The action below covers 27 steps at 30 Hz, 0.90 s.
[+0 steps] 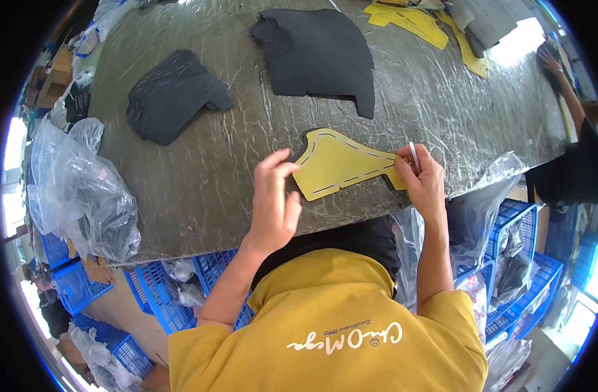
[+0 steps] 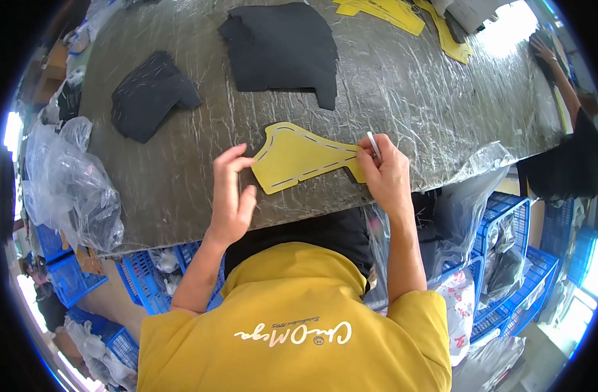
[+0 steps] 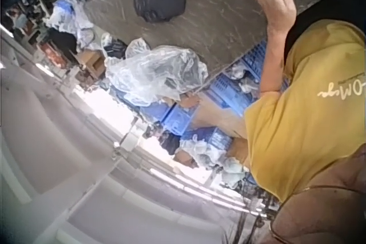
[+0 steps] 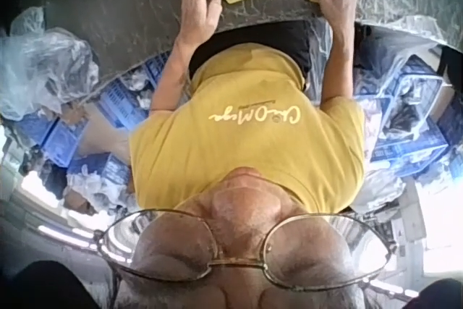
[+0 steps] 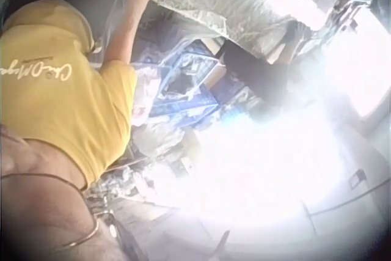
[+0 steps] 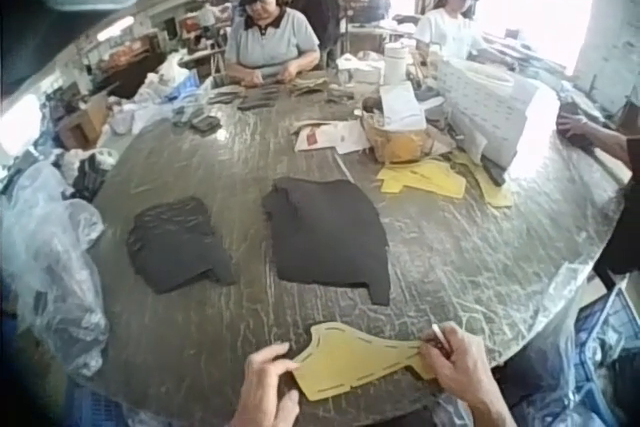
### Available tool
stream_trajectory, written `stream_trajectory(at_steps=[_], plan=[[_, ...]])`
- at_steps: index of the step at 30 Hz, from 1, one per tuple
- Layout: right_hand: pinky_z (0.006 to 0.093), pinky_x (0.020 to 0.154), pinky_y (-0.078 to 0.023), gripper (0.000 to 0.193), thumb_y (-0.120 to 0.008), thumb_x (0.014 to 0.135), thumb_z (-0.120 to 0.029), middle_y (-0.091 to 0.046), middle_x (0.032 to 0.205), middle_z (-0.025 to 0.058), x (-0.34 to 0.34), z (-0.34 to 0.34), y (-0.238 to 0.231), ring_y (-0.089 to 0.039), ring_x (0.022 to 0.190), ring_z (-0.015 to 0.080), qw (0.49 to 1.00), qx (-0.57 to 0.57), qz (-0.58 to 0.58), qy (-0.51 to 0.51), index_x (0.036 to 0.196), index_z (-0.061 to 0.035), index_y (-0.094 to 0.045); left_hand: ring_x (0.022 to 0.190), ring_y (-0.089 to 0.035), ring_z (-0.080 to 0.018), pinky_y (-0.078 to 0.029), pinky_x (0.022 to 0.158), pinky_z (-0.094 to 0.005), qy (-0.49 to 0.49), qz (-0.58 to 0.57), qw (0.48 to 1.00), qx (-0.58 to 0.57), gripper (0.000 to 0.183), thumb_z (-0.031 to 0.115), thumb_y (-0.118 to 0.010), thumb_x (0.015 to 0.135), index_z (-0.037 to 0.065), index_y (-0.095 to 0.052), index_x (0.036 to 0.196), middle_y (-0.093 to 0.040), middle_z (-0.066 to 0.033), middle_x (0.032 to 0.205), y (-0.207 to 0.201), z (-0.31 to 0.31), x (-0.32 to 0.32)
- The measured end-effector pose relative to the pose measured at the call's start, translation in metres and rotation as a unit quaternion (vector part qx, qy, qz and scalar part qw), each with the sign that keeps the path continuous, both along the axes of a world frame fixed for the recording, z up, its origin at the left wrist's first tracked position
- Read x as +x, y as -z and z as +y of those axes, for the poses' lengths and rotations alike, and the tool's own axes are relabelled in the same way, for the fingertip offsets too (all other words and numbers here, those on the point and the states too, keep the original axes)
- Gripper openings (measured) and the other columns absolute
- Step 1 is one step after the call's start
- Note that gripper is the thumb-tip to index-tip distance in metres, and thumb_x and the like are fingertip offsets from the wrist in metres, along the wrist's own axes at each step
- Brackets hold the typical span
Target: Tracing a shoe component pattern onto black material with a white marking pen.
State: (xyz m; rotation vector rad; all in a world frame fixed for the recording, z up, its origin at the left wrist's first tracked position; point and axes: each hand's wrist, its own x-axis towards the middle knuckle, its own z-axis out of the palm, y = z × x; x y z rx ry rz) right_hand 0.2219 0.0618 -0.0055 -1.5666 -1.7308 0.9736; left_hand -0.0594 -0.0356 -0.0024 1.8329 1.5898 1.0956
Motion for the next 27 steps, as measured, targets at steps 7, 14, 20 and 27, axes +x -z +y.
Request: stream_trajectory(at_steps=[7,14,20,27], plan=[[0.0281,0.056,-0.046,0.01,-0.071,0.087,-0.006,-0.062,0.076,0.0045,-0.009,-0.005,-0.003,-0.053,0.055,0.0112,0.998,0.054,-0.017,-0.011,0.096,-0.0023,-0.068,0.144,-0.033,-0.0454,-0.034,0.115,-0.0537,0.068,0.167,0.983,-0.015,0.054,0.008,-0.076,0.081,0.004,-0.05,0.128,-0.038,-0.0205,0.15,0.01,0.005,0.013],[0.0314,0.059,-0.048,0.012,-0.073,0.088,-0.008,-0.061,0.082,0.0074,-0.011,-0.01,-0.002,-0.056,0.058,0.018,0.998,0.059,-0.036,0.003,0.097,-0.0034,-0.067,0.142,-0.038,-0.0438,-0.037,0.113,-0.0528,0.097,0.197,0.975,-0.025,0.057,0.002,-0.076,0.08,0.006,-0.05,0.13,-0.038,-0.0194,0.151,0.0,0.009,0.01],[0.0352,0.064,-0.05,0.023,-0.077,0.086,-0.014,-0.06,0.09,0.0095,-0.014,-0.01,-0.003,-0.06,0.066,0.0232,0.997,0.055,-0.049,0.033,0.101,-0.0042,-0.064,0.14,-0.039,-0.0446,-0.038,0.112,-0.0537,0.095,0.21,0.973,-0.028,0.059,0.0,-0.076,0.078,0.006,-0.05,0.13,-0.039,-0.0197,0.15,0.002,0.009,0.011],[0.035,0.07,-0.055,0.042,-0.085,0.076,-0.016,-0.06,0.116,0.0074,0.003,-0.03,-0.024,-0.065,0.077,0.0247,0.985,0.074,-0.115,-0.102,0.112,-0.0069,-0.066,0.14,-0.039,-0.0462,-0.037,0.112,-0.0544,0.088,0.195,0.977,-0.02,0.054,0.0,-0.071,0.08,0.006,-0.05,0.129,-0.041,-0.0214,0.149,0.004,0.008,0.014]])
